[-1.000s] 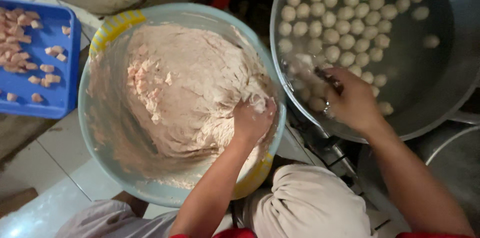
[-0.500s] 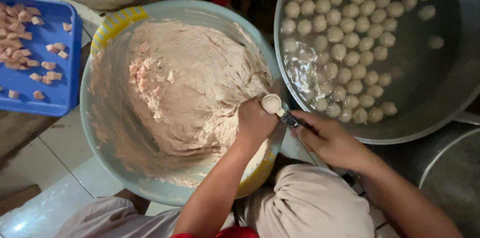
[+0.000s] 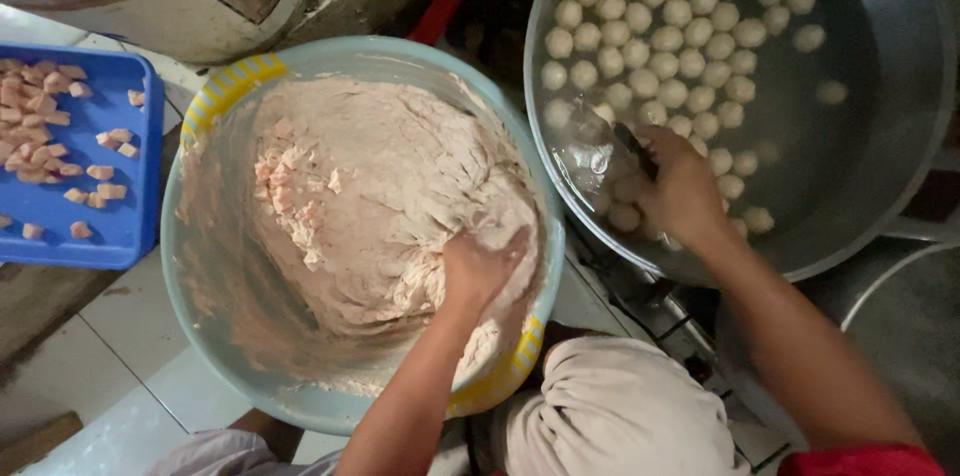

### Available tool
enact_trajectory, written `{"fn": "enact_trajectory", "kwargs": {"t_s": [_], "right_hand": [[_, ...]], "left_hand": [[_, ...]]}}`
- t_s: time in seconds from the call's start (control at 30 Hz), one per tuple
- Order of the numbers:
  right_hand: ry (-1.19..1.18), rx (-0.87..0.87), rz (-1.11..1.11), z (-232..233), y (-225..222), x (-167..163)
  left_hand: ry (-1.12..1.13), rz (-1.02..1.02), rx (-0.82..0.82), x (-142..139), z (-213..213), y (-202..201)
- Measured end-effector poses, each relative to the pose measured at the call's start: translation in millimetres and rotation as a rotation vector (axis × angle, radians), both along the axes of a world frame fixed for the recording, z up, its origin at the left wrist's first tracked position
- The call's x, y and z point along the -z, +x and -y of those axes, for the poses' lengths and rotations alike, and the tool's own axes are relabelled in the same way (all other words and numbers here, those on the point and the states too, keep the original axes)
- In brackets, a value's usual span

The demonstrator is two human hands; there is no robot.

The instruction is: The person scoops meatball paste by hand from a large basin, forms it against a spoon, and drops the formed balls into a pan of boiling water, repeating the cycle continuously. A tray of cubed meat sits beside the basin, and finished balls accumulate in the boiling pan.

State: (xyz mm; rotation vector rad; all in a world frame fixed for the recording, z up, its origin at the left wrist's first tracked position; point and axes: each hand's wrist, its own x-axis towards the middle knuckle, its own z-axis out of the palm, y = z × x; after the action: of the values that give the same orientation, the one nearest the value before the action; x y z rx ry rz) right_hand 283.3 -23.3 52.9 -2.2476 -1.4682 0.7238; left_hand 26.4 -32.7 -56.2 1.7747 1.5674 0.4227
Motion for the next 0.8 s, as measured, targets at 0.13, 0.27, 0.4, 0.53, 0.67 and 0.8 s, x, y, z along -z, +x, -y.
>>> {"fn": "enact_trajectory", "kwargs": {"t_s": [0.13,0.27,0.4,0.53,0.67,0.8], "right_hand": [[0.184,-0.091,0.138,-1.1,1.7,-3.7],[0.049,0.124,-0.017,15.3,-5.6,-12.9],[-0.257,0.020,-0.308,42.6,-22.8,-20.6],[-0.150,-0.246,-0.294,56.6,-47.8,-25.3],[-0.147,-0.284,-0.288,59.3,-56.6,-27.7],[-0.308,-0.201,-0.432,57.5,-43.0,-18.3]], "left_hand": [[0.511,-0.086,0.206,-2.9,-2.5,13.8],[0.499,0.271,0.019,-6.8,-6.9,24.4],[0.409,0.231,0.005,-5.6,-7.8,29.4],[0.344,0.235,-0.018,1.8,-5.7,35.0],[0.236,0.108,0.109,6.6,-6.5,38.3],[0.239,0.200,-0.019,-0.6,-10.2,33.7]]}}
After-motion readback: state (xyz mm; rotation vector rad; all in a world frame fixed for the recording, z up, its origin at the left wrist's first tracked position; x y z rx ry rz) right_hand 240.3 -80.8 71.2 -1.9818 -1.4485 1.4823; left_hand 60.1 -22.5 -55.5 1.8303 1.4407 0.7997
